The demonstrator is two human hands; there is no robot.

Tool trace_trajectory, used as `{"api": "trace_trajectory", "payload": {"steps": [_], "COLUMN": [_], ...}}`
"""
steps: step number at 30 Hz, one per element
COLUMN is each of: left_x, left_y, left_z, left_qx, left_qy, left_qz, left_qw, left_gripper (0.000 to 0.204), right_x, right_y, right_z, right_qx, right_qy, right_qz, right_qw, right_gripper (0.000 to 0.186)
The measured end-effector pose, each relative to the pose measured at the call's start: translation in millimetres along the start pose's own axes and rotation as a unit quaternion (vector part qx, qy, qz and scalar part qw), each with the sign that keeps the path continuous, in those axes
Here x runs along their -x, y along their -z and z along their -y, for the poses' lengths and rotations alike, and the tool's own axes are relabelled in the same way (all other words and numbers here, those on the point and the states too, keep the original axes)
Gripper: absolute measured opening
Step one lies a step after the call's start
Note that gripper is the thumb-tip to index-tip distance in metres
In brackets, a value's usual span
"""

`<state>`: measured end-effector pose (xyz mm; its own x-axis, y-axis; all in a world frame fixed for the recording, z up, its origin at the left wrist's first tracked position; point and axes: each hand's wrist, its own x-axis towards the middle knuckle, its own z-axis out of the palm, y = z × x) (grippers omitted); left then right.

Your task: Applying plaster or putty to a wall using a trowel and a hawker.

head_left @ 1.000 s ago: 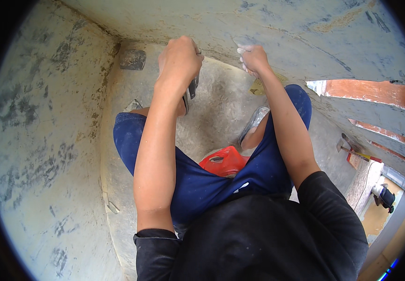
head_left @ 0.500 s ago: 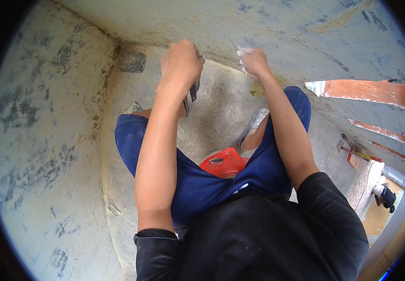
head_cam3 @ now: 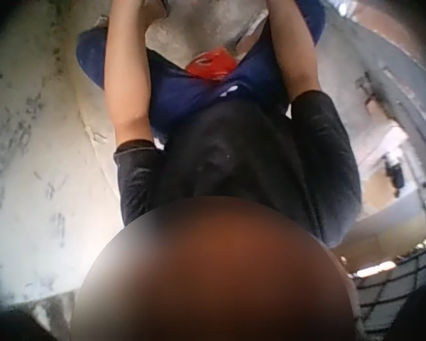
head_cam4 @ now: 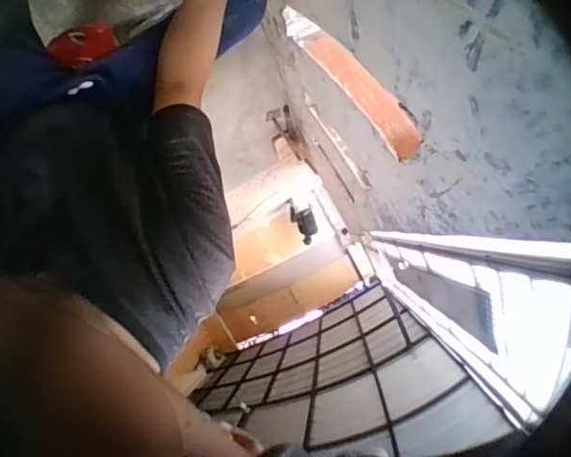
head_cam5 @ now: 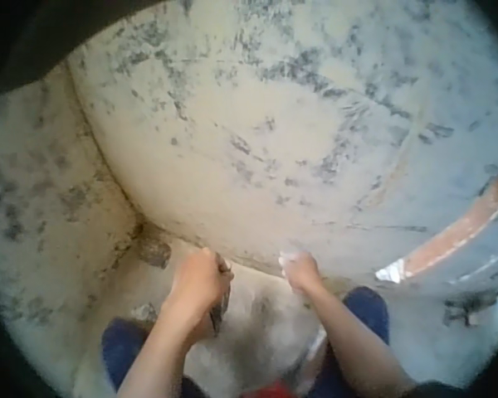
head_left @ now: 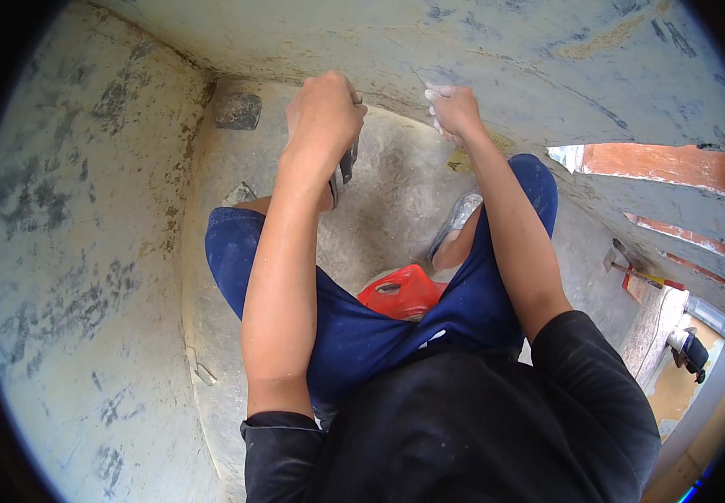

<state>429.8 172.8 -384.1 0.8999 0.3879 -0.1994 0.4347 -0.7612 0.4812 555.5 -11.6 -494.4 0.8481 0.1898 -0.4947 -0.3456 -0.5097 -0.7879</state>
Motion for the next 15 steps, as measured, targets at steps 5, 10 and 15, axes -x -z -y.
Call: {"api": "trace_trajectory", "payload": {"steps": [5, 10, 15], "left_x": [-1.0, -2.2, -1.4], "left_y": [0.2, 0.3, -0.2], "left_z": [3.4, 3.0, 5.1], "left_qx": [0.005, 0.004, -0.003], "left_qy": [0.004, -0.006, -0.004], "left_qz": [0.002, -0.004, -0.004], "left_qw": [1.0, 1.0, 1.0], "left_gripper": [0.019, 0.019, 0.021], "right_x": [-1.6, -6.8, -2.2], "right_y": [-1.6, -3.5, -1.9], "right_z": [-0.6, -0.8, -0.3], "right_qx": [-0.005, -0.018, -0.02], "right_qy": [0.007, 0.0, 0.002], "right_qz": [0.008, 0.014, 0.008], "right_qw": [1.0, 1.0, 1.0], "right_gripper": [0.029, 0.031, 0.035]}}
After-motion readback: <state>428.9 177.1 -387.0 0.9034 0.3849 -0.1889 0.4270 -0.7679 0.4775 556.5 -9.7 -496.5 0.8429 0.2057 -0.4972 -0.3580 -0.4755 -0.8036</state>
